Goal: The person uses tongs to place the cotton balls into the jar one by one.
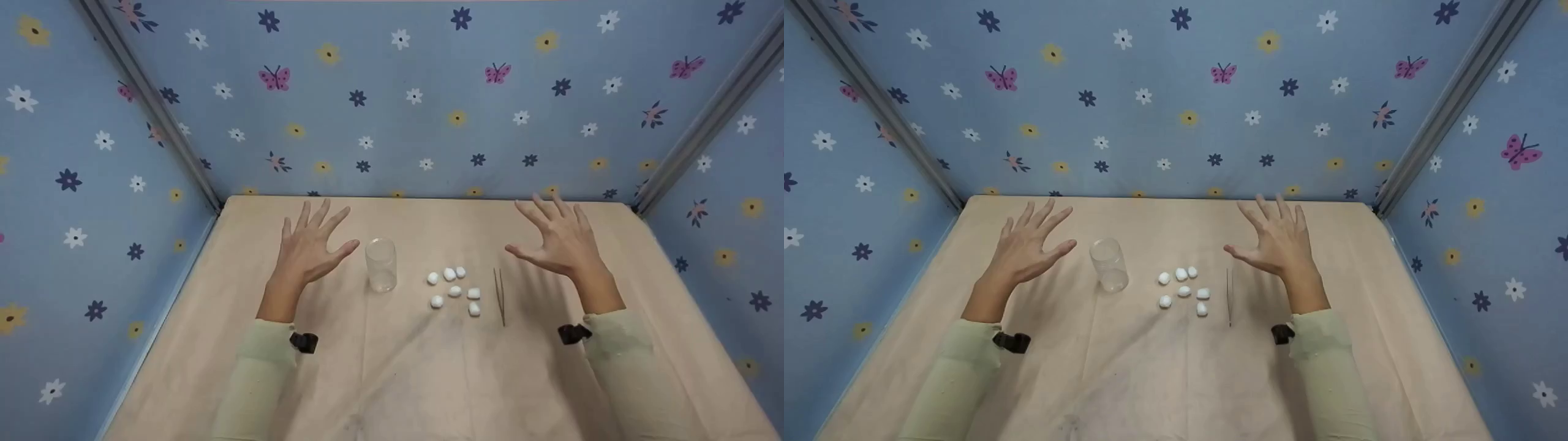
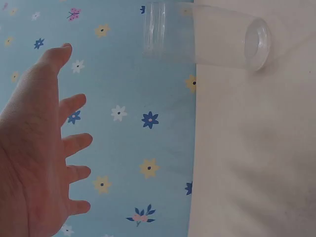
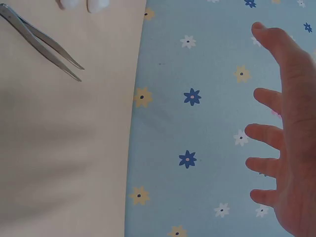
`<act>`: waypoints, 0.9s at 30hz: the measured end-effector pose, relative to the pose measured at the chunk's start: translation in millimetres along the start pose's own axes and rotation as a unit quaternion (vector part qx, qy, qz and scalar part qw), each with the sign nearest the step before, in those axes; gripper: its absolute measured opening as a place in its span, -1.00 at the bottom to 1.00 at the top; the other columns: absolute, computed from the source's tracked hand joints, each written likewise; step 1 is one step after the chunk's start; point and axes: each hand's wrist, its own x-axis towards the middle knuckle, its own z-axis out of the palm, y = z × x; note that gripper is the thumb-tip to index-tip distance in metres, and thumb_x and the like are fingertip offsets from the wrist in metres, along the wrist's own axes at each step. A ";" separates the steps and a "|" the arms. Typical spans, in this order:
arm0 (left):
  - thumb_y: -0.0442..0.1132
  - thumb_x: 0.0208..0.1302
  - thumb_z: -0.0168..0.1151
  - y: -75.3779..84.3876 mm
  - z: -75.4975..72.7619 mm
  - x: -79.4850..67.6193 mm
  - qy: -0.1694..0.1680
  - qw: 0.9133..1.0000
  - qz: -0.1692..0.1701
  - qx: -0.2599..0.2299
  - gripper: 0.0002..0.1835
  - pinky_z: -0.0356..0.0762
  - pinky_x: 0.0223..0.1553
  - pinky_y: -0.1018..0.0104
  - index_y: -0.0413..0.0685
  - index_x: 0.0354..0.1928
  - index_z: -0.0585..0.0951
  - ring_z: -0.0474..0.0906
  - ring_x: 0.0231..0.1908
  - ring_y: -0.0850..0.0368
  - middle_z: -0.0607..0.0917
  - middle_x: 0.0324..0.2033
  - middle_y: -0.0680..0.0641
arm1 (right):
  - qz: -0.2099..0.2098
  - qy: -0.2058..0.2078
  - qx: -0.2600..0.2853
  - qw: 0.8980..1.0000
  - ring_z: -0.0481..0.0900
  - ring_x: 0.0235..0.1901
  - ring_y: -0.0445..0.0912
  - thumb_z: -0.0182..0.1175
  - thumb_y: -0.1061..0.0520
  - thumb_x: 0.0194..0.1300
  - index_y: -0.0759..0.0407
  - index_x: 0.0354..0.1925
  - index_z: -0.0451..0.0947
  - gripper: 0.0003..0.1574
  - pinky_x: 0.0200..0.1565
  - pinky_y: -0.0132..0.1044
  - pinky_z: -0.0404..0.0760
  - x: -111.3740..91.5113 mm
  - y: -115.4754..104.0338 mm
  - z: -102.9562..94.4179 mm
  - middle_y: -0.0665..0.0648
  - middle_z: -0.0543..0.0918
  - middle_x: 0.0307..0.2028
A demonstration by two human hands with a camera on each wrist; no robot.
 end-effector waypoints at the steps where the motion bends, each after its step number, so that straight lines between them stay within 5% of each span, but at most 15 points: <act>1: 0.46 0.55 0.11 -0.4 1.4 -0.3 0.000 1.000 0.000 -0.008 -0.12 -0.16 0.73 -0.71 0.40 0.79 0.27 -0.15 0.85 -0.39 0.12 0.84 -0.14 | -0.001 0.002 0.000 1.000 0.06 0.79 0.46 0.39 -0.49 0.38 -0.16 0.78 0.24 0.21 0.71 0.65 0.02 -0.8 0.0 1.6 0.32 0.28 0.76; 13: 0.38 0.49 0.23 -0.6 19.8 1.3 0.044 0.995 0.024 -0.082 -0.09 -0.10 0.72 -0.72 0.36 0.79 0.27 -0.05 0.83 -0.42 0.20 0.82 -0.16 | -0.013 0.022 0.010 1.000 0.20 0.74 0.45 0.40 -0.45 0.38 -0.10 0.76 0.30 0.18 0.68 0.62 0.17 -7.2 -3.6 11.5 0.33 0.33 0.74; 27: 0.33 0.29 0.41 -1.6 43.4 6.2 0.072 0.978 0.033 -0.195 0.05 -0.18 0.70 -0.77 0.24 0.77 0.32 -0.06 0.83 -0.42 0.24 0.80 -0.16 | -0.023 0.032 0.037 0.999 0.54 0.52 0.45 0.48 -0.39 0.35 -0.08 0.69 0.42 0.10 0.40 0.59 0.56 -14.5 -3.7 33.5 0.33 0.51 0.62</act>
